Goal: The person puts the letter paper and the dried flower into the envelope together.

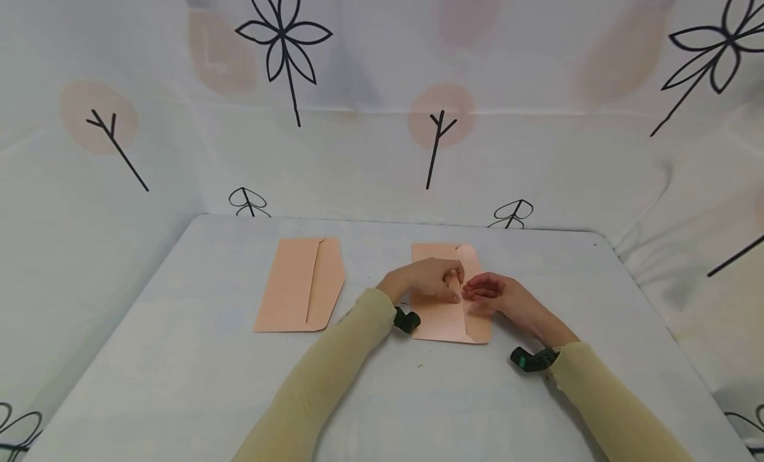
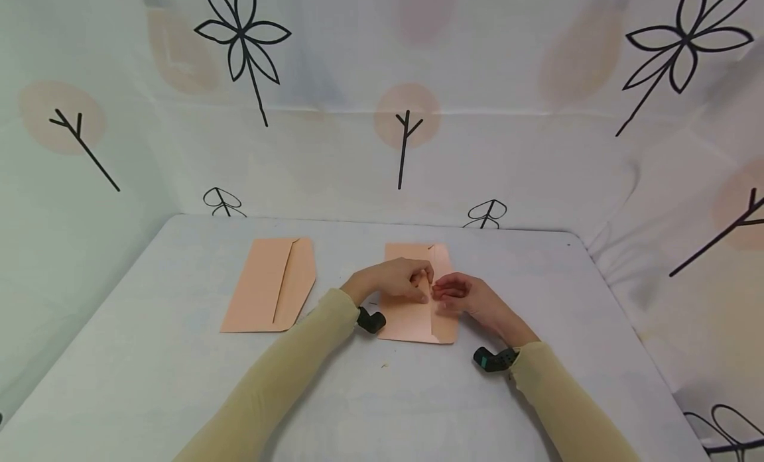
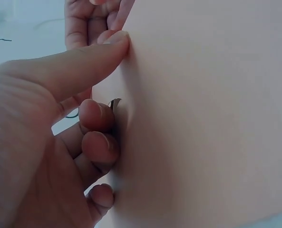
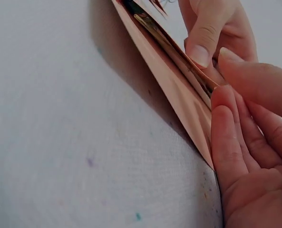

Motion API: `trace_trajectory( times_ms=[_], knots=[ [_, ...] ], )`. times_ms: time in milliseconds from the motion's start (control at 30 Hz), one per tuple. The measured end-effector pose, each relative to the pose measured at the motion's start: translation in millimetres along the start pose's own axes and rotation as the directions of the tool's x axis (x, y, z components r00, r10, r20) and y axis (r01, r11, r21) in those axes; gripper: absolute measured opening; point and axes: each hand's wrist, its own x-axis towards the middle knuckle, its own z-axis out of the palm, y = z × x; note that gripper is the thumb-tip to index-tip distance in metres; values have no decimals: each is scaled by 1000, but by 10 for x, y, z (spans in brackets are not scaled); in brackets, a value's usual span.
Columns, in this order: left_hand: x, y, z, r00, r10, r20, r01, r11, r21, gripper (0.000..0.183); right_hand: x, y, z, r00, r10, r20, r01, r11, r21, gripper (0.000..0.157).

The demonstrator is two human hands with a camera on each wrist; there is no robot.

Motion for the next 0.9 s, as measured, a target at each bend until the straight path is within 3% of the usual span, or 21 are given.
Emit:
trace_trajectory(
  times_ms=[400,900],
  knots=[
    [21,-7,51,1000,-18,-15,19,996,85,37,-27,0,-28,1000,-23,9,23,997,78,51],
    [12,-64,79,999,-10,-37,9,999,-35,41,-28,9,-21,999,-22,26,21,999,33,52]
  ],
)
